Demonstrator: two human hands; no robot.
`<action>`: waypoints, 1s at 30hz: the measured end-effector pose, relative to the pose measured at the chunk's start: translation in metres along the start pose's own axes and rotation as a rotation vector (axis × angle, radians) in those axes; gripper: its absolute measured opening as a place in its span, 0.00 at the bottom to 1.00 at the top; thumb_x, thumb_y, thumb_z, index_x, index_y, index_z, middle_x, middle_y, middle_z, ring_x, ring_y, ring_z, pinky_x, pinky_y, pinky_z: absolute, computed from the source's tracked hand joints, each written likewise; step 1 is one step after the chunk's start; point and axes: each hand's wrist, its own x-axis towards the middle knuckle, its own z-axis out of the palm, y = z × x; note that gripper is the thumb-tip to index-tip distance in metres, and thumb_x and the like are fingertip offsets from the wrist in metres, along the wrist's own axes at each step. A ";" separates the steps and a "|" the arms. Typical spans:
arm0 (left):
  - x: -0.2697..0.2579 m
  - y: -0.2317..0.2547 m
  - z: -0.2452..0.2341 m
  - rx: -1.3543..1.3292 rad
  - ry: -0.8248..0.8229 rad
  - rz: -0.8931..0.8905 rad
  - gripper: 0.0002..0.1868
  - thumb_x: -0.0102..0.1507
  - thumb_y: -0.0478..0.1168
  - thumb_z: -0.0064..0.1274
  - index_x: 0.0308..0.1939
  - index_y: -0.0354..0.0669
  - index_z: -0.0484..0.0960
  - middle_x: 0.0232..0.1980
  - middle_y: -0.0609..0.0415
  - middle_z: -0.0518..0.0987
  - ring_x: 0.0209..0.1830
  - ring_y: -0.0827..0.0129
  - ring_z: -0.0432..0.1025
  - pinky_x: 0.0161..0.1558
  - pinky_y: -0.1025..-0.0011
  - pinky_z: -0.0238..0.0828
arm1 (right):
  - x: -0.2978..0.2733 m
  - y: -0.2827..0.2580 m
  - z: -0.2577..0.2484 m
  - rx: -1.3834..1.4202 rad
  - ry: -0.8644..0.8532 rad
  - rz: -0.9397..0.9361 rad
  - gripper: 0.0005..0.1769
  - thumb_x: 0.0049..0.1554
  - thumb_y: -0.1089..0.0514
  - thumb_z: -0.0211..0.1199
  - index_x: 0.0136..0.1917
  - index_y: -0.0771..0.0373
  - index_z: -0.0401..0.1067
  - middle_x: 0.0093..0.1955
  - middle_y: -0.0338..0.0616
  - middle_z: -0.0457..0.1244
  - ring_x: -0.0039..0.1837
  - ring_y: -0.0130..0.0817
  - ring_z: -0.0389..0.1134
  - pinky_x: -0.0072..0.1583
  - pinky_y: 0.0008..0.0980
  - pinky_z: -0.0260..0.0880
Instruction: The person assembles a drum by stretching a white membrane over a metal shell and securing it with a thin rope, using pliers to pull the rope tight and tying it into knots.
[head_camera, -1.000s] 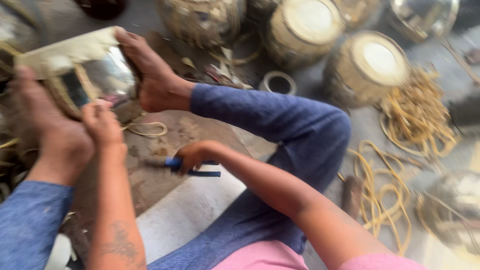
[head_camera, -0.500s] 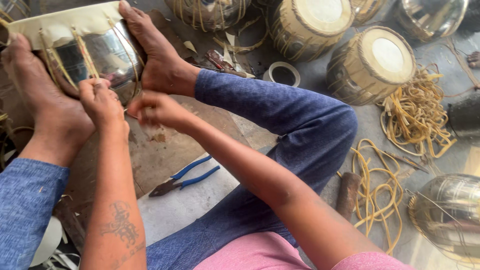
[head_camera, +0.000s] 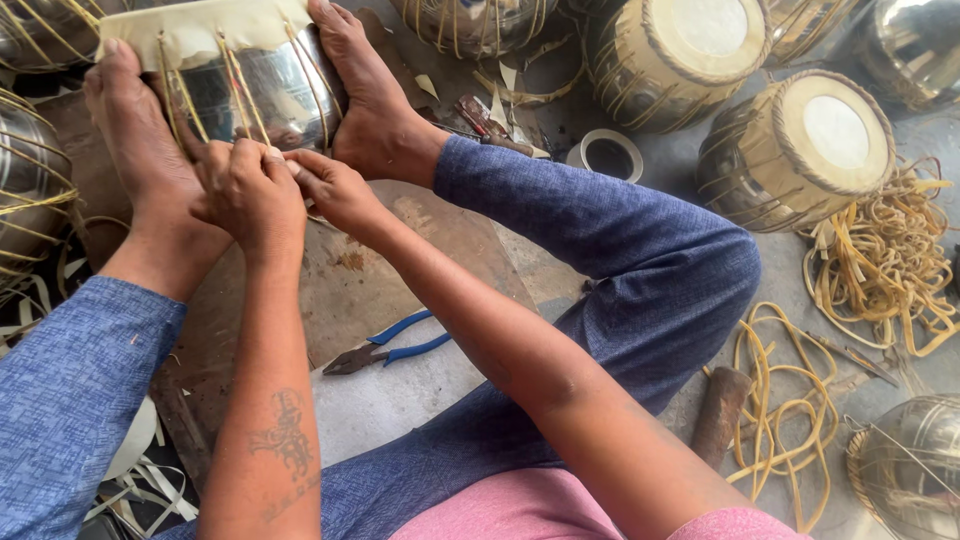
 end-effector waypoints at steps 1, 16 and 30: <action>-0.003 0.002 -0.002 0.078 0.014 0.053 0.06 0.65 0.41 0.59 0.35 0.46 0.81 0.48 0.53 0.76 0.53 0.52 0.71 0.44 0.49 0.57 | -0.003 0.002 -0.002 -0.151 0.036 -0.070 0.19 0.67 0.52 0.56 0.67 0.60 0.73 0.52 0.43 0.72 0.51 0.27 0.69 0.54 0.31 0.73; 0.055 0.042 -0.114 -0.984 -0.371 0.347 0.28 0.79 0.63 0.38 0.66 0.45 0.52 0.63 0.55 0.58 0.69 0.70 0.58 0.75 0.63 0.59 | -0.026 -0.025 -0.003 -0.085 0.002 0.048 0.14 0.67 0.53 0.54 0.48 0.61 0.77 0.37 0.34 0.66 0.41 0.21 0.63 0.44 0.25 0.66; 0.054 0.046 -0.121 -0.719 -0.278 0.593 0.36 0.79 0.61 0.43 0.70 0.37 0.47 0.67 0.49 0.56 0.73 0.63 0.54 0.78 0.59 0.50 | -0.026 -0.028 -0.001 -0.107 0.003 0.046 0.14 0.67 0.53 0.54 0.48 0.60 0.77 0.36 0.33 0.67 0.39 0.21 0.62 0.43 0.25 0.65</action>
